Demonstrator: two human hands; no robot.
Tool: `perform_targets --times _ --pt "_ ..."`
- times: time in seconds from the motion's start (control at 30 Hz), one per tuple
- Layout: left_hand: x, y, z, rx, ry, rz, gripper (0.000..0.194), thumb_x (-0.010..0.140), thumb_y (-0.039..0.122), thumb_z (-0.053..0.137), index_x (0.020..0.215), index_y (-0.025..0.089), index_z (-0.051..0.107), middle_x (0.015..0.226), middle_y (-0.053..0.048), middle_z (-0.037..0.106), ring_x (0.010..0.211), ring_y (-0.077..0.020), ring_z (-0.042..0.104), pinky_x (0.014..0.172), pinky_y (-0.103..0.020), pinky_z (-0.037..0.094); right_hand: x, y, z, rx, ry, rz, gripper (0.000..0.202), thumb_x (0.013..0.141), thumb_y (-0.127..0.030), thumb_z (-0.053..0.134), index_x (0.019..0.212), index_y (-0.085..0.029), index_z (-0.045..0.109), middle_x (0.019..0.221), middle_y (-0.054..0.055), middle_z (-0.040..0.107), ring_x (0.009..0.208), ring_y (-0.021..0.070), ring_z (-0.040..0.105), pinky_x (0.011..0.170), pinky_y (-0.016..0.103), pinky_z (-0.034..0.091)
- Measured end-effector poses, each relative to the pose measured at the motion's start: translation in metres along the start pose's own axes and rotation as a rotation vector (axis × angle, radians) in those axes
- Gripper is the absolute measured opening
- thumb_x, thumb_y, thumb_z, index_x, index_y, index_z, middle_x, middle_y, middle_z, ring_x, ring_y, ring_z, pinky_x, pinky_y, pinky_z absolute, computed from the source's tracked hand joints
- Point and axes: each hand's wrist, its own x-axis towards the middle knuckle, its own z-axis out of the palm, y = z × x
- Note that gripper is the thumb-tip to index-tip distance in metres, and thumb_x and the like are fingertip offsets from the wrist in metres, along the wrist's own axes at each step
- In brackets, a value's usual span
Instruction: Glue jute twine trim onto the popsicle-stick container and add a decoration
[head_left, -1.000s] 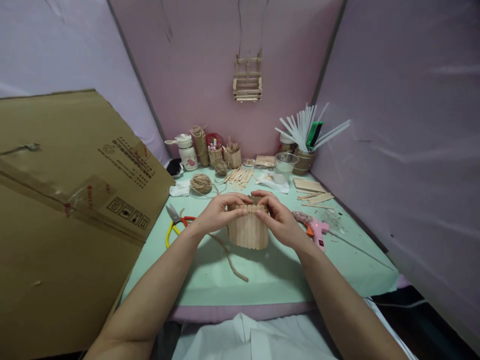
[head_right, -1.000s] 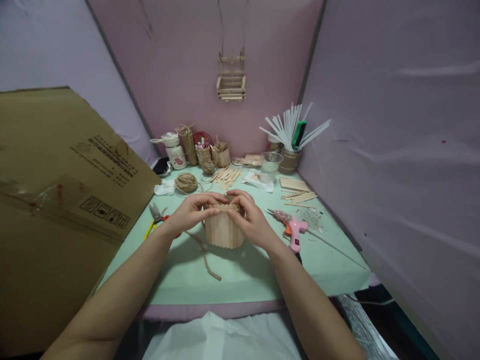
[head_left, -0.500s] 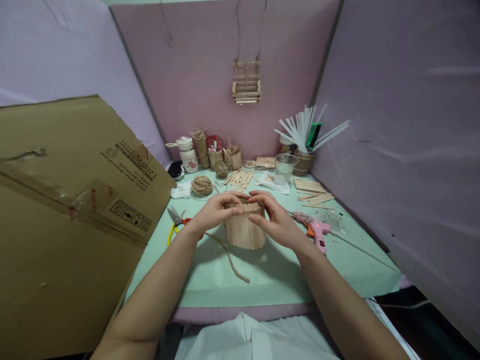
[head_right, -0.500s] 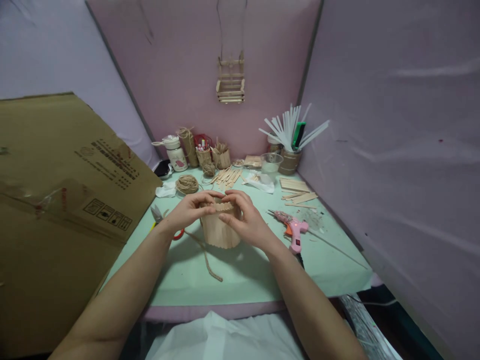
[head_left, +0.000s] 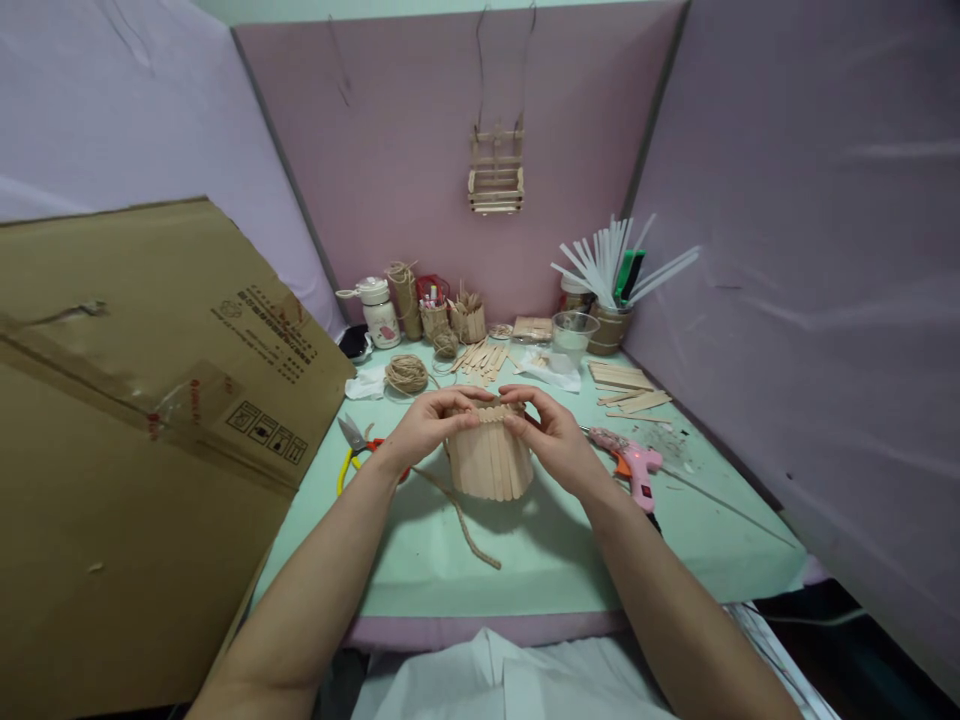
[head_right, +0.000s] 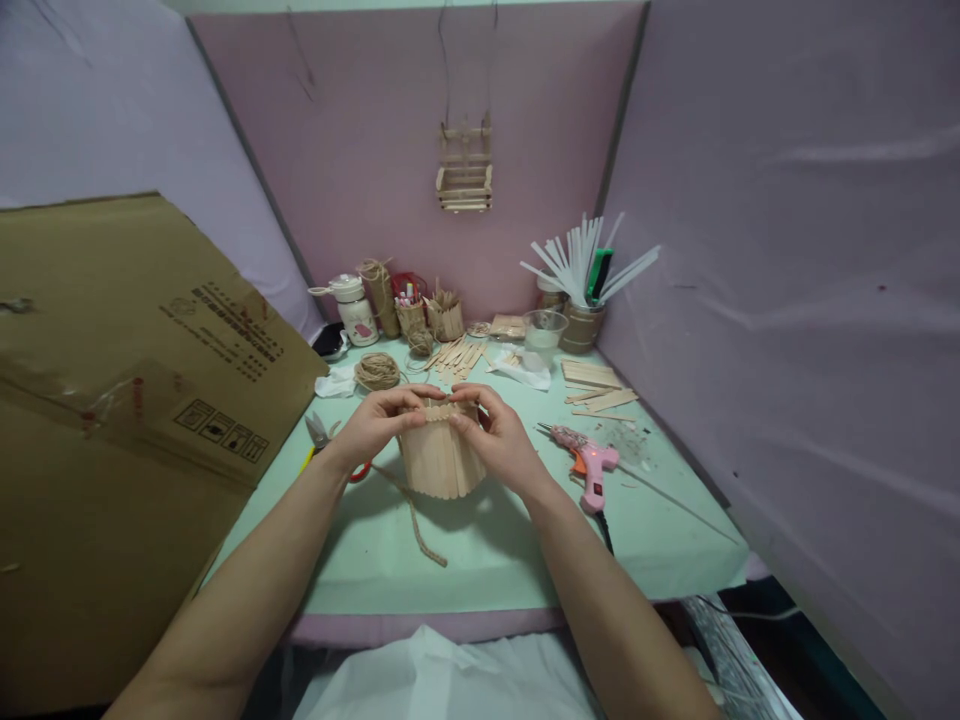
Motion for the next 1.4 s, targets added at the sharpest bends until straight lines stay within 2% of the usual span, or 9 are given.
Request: perform_targets --times 0.3,0.5,0.7,0.8,1.1,1.3,1.4 --pt "0.0 0.001 -0.001 0.001 -0.02 -0.014 0.019 0.08 0.036 0.064 0.085 0.018 0.066 0.126 -0.01 0.062 0.12 -0.0254 0.053 0.1 -0.04 0.04 0.003 0.005 0.004 0.045 0.065 0.013 0.019 0.086 -0.04 0.058 0.099 -0.026 0.063 0.129 0.005 0.059 0.126 0.0224 0.049 0.104 0.039 0.039" --pt "-0.001 0.006 0.003 0.065 0.009 -0.031 0.023 0.081 0.04 0.064 0.076 0.017 0.066 0.126 -0.01 0.062 0.117 -0.0256 0.055 0.097 -0.038 0.042 0.004 0.009 0.007 0.056 0.103 0.024 0.022 0.085 -0.043 0.058 0.099 -0.025 0.061 0.129 0.006 0.059 0.126 0.0226 0.05 0.103 0.039 0.04" --pt "-0.001 0.006 0.002 0.021 0.003 -0.04 0.021 0.083 0.037 0.06 0.077 0.018 0.067 0.125 -0.008 0.063 0.118 -0.0252 0.054 0.1 -0.039 0.039 0.003 0.013 0.006 0.051 0.101 0.008 0.021 0.086 -0.042 0.058 0.1 -0.026 0.061 0.129 0.006 0.059 0.126 0.0223 0.05 0.103 0.039 0.041" --pt "-0.001 0.007 0.0 0.021 -0.017 -0.064 0.026 0.087 0.039 0.055 0.078 0.018 0.068 0.127 -0.008 0.062 0.12 -0.0255 0.052 0.102 -0.04 0.037 0.002 0.014 0.007 0.062 0.105 0.004 0.02 0.087 -0.041 0.058 0.1 -0.026 0.061 0.129 0.005 0.059 0.125 0.0217 0.05 0.104 0.038 0.04" --pt "0.001 0.008 -0.004 0.021 -0.093 -0.063 0.025 0.085 0.039 0.058 0.075 0.017 0.067 0.134 -0.009 0.057 0.123 -0.0263 0.051 0.102 -0.041 0.037 0.001 0.011 0.007 0.083 0.103 0.007 0.018 0.087 -0.039 0.059 0.099 -0.027 0.062 0.128 0.004 0.059 0.126 0.0216 0.049 0.104 0.038 0.039" --pt "0.0 0.006 -0.012 0.06 -0.124 -0.038 0.025 0.087 0.04 0.055 0.092 0.019 0.068 0.135 -0.01 0.056 0.127 -0.0259 0.047 0.104 -0.039 0.035 0.002 0.019 0.005 0.117 0.135 0.039 0.019 0.085 -0.04 0.061 0.099 -0.026 0.064 0.129 0.004 0.059 0.124 0.0233 0.05 0.101 0.038 0.04" --pt "-0.001 0.001 -0.014 0.055 -0.136 -0.04 0.024 0.086 0.039 0.058 0.088 0.017 0.066 0.135 -0.012 0.054 0.124 -0.0266 0.05 0.1 -0.038 0.038 0.005 0.027 0.004 0.17 0.172 0.061 0.02 0.084 -0.041 0.062 0.099 -0.026 0.065 0.127 0.003 0.061 0.123 0.0248 0.051 0.101 0.039 0.039"
